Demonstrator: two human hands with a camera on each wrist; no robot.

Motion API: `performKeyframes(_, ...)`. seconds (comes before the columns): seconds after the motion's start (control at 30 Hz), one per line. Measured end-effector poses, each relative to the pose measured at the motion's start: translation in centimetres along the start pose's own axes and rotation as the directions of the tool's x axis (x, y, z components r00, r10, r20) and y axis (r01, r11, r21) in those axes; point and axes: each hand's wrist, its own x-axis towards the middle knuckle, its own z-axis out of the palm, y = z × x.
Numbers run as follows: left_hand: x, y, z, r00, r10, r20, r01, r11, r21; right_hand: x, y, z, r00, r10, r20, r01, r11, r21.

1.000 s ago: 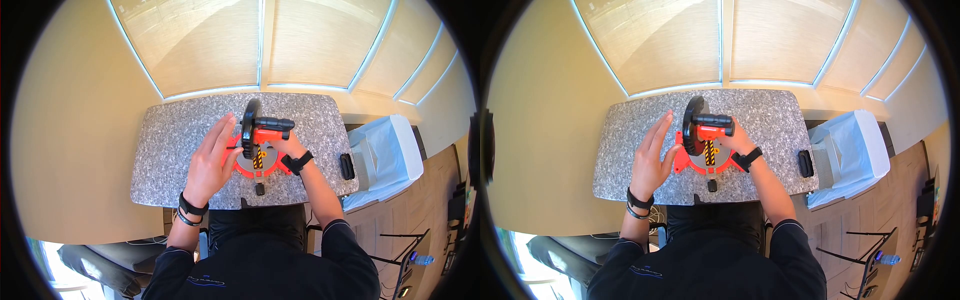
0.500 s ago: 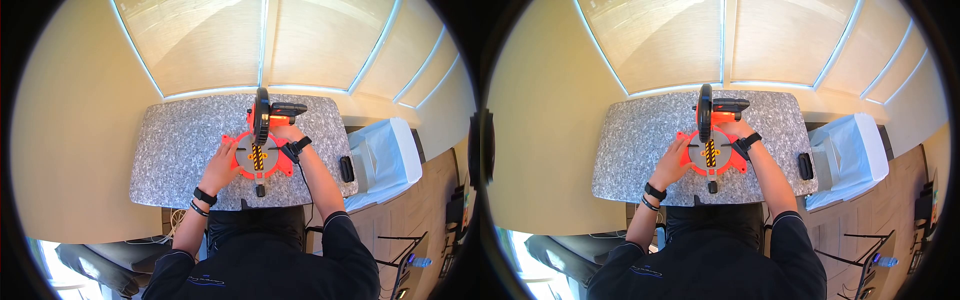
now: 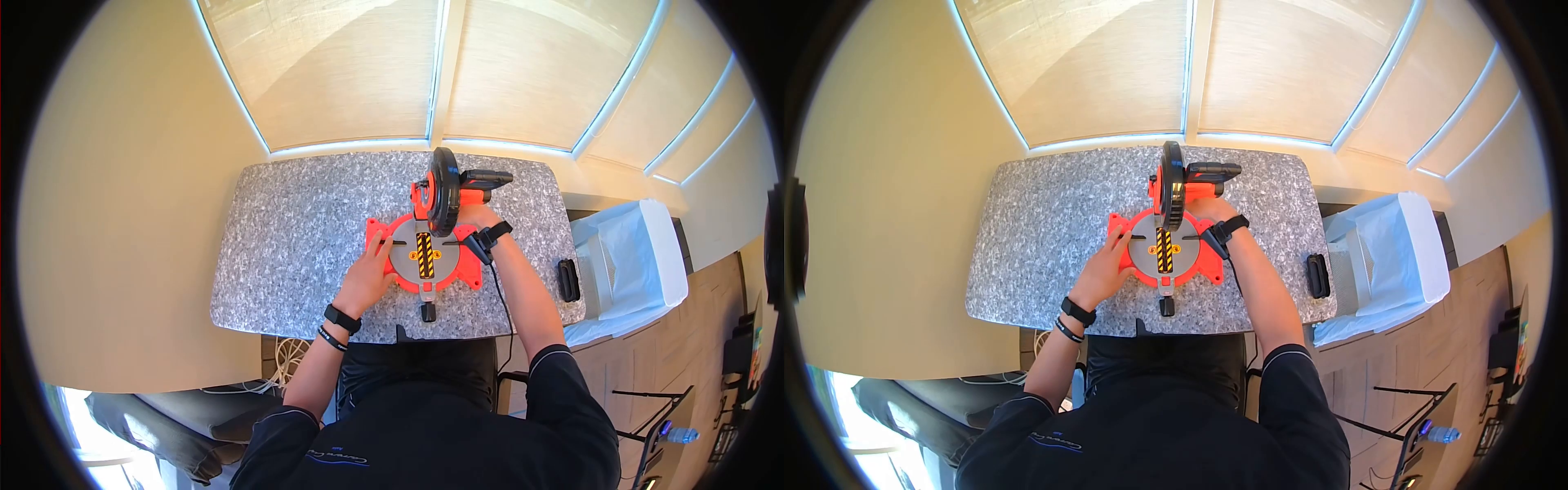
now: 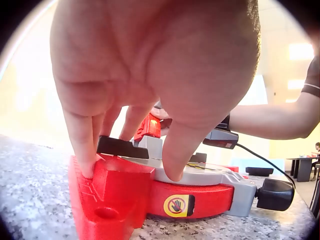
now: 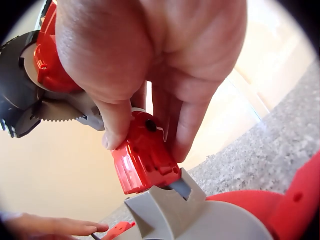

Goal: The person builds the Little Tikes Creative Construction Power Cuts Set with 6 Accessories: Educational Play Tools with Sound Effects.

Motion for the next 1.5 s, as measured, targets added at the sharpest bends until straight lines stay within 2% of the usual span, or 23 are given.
performKeyframes(0.1, -0.2, -0.1, 0.0, 1.000, 0.009, -0.012, -0.009, 1.000, 0.006, 0.4, 0.6, 0.1, 0.998, 0.054, 0.009, -0.054, 0.996, 0.064)
performKeyframes(0.17, -0.2, -0.2, 0.0, 1.000, 0.019, -0.008, -0.019, 1.000, 0.011, 2.0, 5.4, -0.2, 0.999, 0.047, 0.020, -0.051, 0.869, 0.492)
performKeyframes(0.2, -0.2, -0.2, 0.0, 1.000, 0.018, -0.008, -0.017, 1.000, 0.011, 4.3, 11.0, -0.3, 0.927, -0.371, 0.054, 0.260, 0.740, 0.621)
performKeyframes(0.23, -0.2, -0.2, 0.0, 1.000, 0.013, -0.003, -0.013, 1.000, 0.007, 4.0, 9.8, -0.1, 0.927, -0.370, 0.054, 0.259, 0.740, 0.621)
performKeyframes(0.3, -0.2, -0.2, 0.0, 1.000, 0.009, 0.004, -0.009, 1.000, 0.001, 2.9, 6.9, 0.2, 0.957, -0.278, -0.085, 0.289, 0.882, 0.372)
performKeyframes(0.33, -0.2, -0.1, 0.0, 1.000, 0.009, 0.003, -0.009, 1.000, 0.004, 2.3, 5.0, 0.4, 0.935, -0.318, -0.159, 0.322, 0.947, -0.003)
performKeyframes(0.37, -0.2, -0.1, 0.0, 1.000, 0.009, 0.002, -0.009, 1.000, 0.007, 1.9, 3.8, 0.4, 0.935, -0.318, -0.160, 0.321, 0.947, -0.002)
performKeyframes(0.43, -0.2, -0.3, 0.1, 1.000, 0.015, -0.003, -0.015, 1.000, 0.006, 1.6, 2.7, 0.3, 0.939, -0.335, -0.081, 0.296, 0.905, -0.306)
performKeyframes(0.47, -0.2, -0.3, 0.2, 1.000, 0.021, -0.009, -0.021, 1.000, 0.004, 1.5, 3.0, 0.4, 0.942, -0.318, -0.106, 0.288, 0.930, -0.230)
performKeyframes(0.6, -0.2, -0.1, 0.0, 1.000, 0.021, -0.008, -0.021, 1.000, -0.012, 1.6, 3.3, 0.9, 0.930, -0.341, -0.135, 0.294, 0.914, -0.281)
performKeyframes(0.67, -0.2, 0.2, -0.2, 1.000, 0.001, 0.026, -0.001, 1.000, 0.008, 1.9, 3.9, 1.0, 0.932, -0.339, -0.132, 0.309, 0.929, -0.202)
performKeyframes(0.8, -0.3, 0.2, -0.2, 1.000, 0.007, 0.020, -0.007, 1.000, 0.009, 1.7, 3.7, 1.2, 0.927, -0.344, -0.149, 0.311, 0.928, -0.204)
performKeyframes(0.87, -0.3, 0.4, -0.4, 1.000, 0.004, 0.030, -0.004, 1.000, 0.009, 1.6, 3.8, 1.1, 0.945, -0.301, -0.128, 0.285, 0.950, -0.126)
performKeyframes(1.0, -0.4, 0.5, -0.4, 1.000, 0.011, 0.017, -0.011, 1.000, 0.011, 1.0, 3.2, 1.6, 0.946, -0.277, -0.169, 0.251, 0.955, -0.158)
performKeyframes(1.07, -0.4, 0.5, -0.3, 1.000, 0.001, 0.021, -0.001, 1.000, 0.010, 1.0, 3.3, 1.7, 0.969, -0.175, -0.175, 0.169, 0.984, -0.049)
performKeyframes(1.1, -0.4, 0.5, -0.2, 1.000, 0.001, 0.022, -0.001, 1.000, 0.009, 1.0, 3.3, 1.7, 0.969, -0.174, -0.175, 0.168, 0.985, -0.048)
performKeyframes(1.17, -0.3, 0.2, 0.0, 1.000, 0.013, 0.009, -0.013, 0.999, 0.032, 0.8, 3.2, 1.9, 0.954, -0.221, -0.204, 0.189, 0.968, -0.168)
performKeyframes(1.37, -0.5, -0.2, 0.7, 0.996, 0.070, -0.061, -0.069, 0.997, 0.032, 0.6, 3.1, 2.3, 0.965, -0.166, -0.201, 0.163, 0.986, -0.030)
performKeyframes(1.5, -0.5, 0.3, 0.2, 0.998, 0.054, -0.039, -0.053, 0.998, 0.026, 0.5, 2.8, 2.2, 0.970, -0.157, -0.183, 0.144, 0.986, -0.083)
